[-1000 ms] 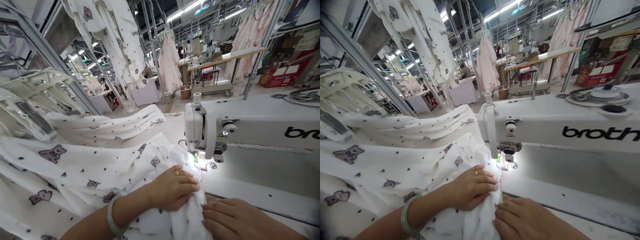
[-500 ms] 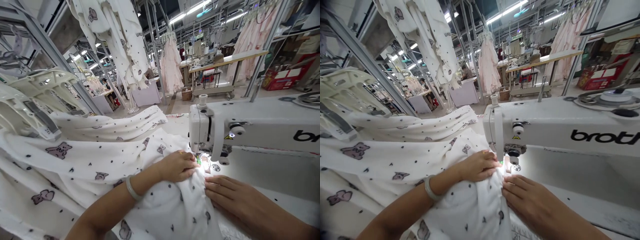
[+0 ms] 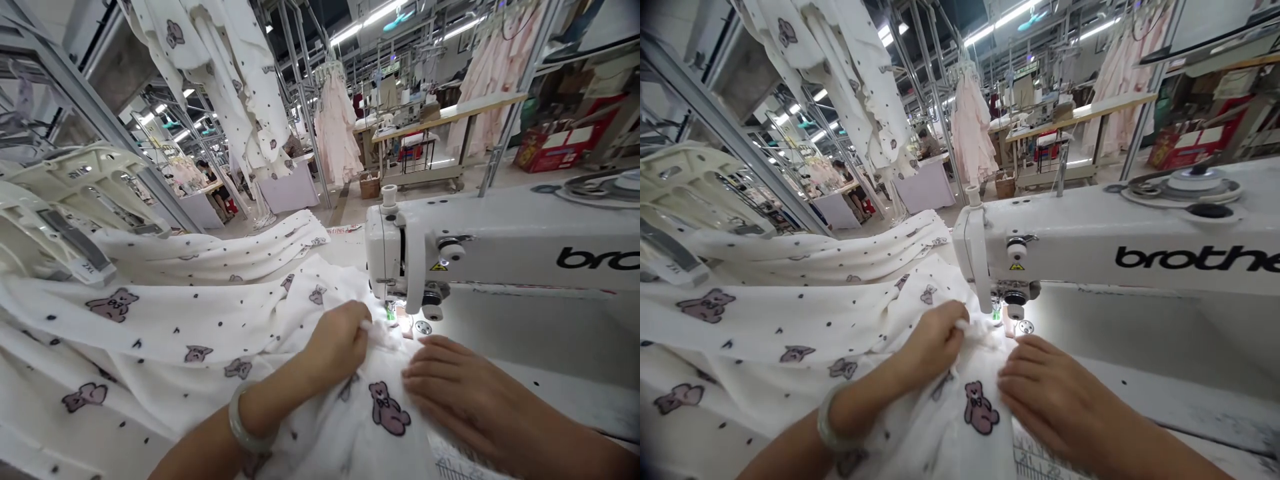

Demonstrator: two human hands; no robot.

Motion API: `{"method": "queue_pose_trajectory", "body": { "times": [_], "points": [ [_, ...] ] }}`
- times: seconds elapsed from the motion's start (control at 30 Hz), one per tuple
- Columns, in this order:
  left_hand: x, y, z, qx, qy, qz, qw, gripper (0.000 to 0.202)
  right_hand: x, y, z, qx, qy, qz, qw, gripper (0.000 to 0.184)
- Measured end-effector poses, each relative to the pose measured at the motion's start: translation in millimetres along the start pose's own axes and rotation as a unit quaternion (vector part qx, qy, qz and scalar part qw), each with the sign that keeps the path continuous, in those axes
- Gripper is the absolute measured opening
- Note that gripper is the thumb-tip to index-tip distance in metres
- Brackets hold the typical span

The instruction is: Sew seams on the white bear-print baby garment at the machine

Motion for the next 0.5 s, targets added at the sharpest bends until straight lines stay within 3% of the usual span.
{"method": "queue_pose_trajectory", "body": {
  "times": [0.1, 0.2, 0.27, 0.4, 0.5],
  "points": [
    [-3, -11.9, 19, 0.040, -0.025, -0.097, 0.994, 0.014, 21, -4, -5, 0.065, 0.055, -0.053, 0.995, 0.023],
    [0, -4.4, 14, 0.023, -0.031, -0.124, 0.992, 0.009, 34, -3, -8, 0.079, 0.081, -0.075, 0.991, 0.024],
    [2, -1.4, 6, 0.023, -0.021, -0.111, 0.993, 0.020, 35, 1, -7, 0.072, 0.079, -0.083, 0.991, 0.026],
    [4, 1.0, -2, 0.029, 0.034, -0.045, 0.998, 0.013, 29, 10, -4, 0.058, 0.070, -0.104, 0.990, 0.032],
    [14, 3.9, -4, 0.035, 0.125, -0.024, 0.991, 0.022, 30, 18, -4, 0.023, 0.078, -0.106, 0.991, 0.037]
  ]
}}
Point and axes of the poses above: each hand's wrist, its own z-axis towards the middle knuckle, its own y-axis out of the palm, x = y × z, the point moved 8 cm from there along z, towards the middle knuckle, and after that the axes turned 6 degrees about x, right-handed, at the moved point
